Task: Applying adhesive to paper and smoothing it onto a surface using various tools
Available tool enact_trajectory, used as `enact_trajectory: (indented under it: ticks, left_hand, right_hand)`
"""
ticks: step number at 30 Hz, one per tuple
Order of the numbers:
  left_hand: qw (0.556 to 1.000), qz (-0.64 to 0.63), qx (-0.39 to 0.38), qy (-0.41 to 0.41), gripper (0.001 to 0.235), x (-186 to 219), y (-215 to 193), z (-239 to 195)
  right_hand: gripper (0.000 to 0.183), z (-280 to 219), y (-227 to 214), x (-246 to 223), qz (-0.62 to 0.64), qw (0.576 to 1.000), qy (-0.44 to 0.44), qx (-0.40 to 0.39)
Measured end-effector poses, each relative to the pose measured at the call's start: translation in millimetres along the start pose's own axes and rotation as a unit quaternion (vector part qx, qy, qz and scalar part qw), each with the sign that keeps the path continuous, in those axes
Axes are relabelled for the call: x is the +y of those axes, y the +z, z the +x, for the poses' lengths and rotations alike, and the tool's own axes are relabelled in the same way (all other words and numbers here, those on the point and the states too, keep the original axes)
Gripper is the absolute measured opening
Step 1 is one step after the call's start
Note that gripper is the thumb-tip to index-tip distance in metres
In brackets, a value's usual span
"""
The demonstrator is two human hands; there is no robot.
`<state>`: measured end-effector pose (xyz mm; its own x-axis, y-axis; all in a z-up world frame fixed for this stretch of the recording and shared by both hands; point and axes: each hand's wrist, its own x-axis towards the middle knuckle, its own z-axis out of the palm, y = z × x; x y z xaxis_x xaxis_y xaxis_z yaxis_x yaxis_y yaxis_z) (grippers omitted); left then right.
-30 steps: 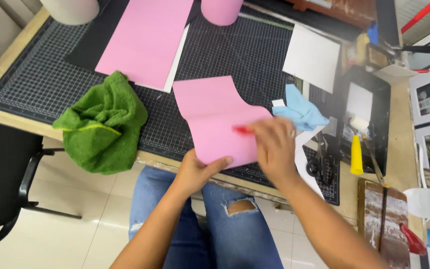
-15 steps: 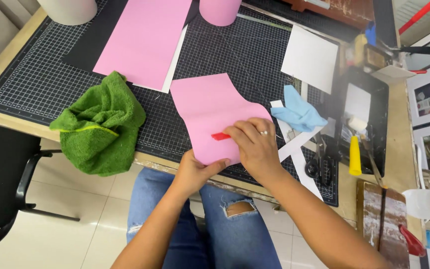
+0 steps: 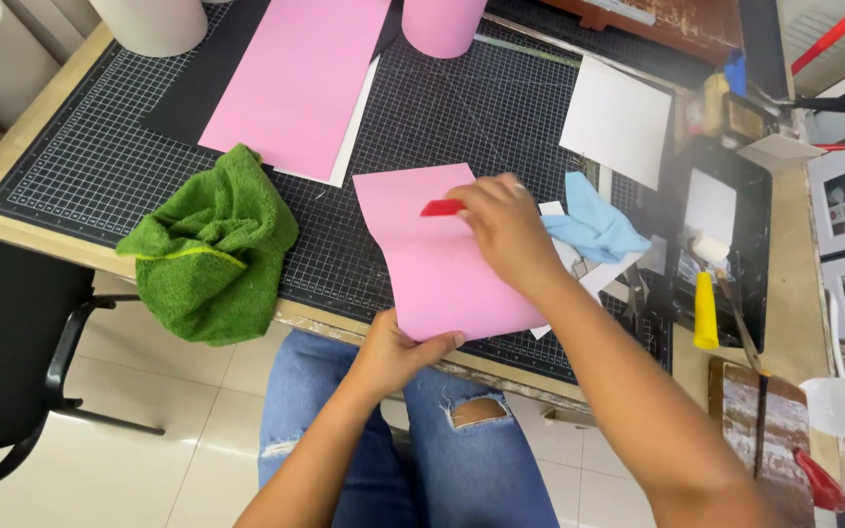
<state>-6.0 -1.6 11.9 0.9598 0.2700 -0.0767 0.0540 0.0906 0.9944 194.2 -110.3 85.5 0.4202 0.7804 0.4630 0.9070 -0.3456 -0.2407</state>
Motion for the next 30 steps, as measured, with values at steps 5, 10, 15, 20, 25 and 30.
enact_trajectory:
  ticks: [5,10,15,20,25,30]
  left_hand:
    - [0.999,-0.032,0.006,0.008,0.052,10,0,9]
    - [0.999,-0.032,0.000,0.020,0.046,2,8,22]
    - [0.999,-0.020,0.021,0.037,0.044,12,-1,21]
    - [1.000,-0.018,0.010,0.023,0.043,9,-5,16]
    - [1.000,-0.018,0.000,0.011,0.041,-30,-4,15]
    - [1.000,-0.012,-0.016,0.006,0.041,-31,-6,8]
  right_hand:
    - [0.025,-103,-9,-53,-0.028,0.994,-0.016,0.104]
    - [0.030,-118,10,-63,-0.073,0.983,-0.077,0.151]
    - [0.029,-78,10,-59,-0.083,0.985,-0.064,0.133]
    - [0.026,-54,3,-67,-0.069,0.993,-0.024,0.097]
    - [0.021,-23,10,-44,-0.091,0.996,0.013,0.018]
    - [0.013,12,17,3,-0.014,0.985,0.072,-0.155]
